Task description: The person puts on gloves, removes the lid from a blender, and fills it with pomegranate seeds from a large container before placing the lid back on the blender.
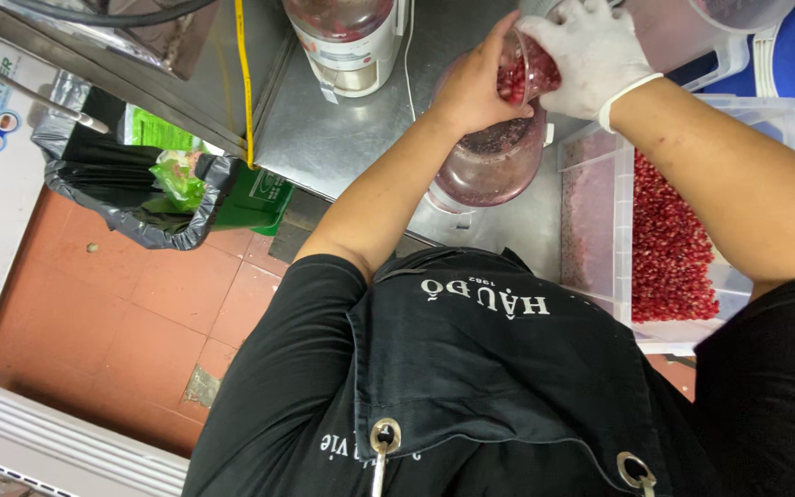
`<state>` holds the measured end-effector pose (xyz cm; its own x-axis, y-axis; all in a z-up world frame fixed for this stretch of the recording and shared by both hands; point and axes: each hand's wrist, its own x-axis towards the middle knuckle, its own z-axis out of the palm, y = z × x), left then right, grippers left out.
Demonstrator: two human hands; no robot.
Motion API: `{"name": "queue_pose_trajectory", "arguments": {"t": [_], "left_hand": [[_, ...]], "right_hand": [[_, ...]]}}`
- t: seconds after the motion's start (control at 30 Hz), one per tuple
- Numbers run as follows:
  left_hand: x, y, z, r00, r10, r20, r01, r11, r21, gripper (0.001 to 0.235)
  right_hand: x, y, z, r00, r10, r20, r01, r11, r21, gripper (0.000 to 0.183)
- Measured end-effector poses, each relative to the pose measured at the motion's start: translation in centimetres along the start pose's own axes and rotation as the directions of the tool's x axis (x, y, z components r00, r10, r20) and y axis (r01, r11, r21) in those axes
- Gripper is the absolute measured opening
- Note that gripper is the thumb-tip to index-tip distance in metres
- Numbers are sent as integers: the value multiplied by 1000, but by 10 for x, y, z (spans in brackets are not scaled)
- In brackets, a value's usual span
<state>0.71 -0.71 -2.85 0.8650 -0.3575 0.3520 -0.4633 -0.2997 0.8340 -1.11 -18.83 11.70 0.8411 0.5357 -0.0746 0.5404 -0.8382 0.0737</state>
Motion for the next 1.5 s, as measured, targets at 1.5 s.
{"name": "queue_pose_trajectory", "arguments": {"t": [1.5], "left_hand": [[0,6,-11,999,-27,23,27,999,-43,160]], "right_hand": [[15,-40,-32,996,-4,86,21,981,-193,84]]}}
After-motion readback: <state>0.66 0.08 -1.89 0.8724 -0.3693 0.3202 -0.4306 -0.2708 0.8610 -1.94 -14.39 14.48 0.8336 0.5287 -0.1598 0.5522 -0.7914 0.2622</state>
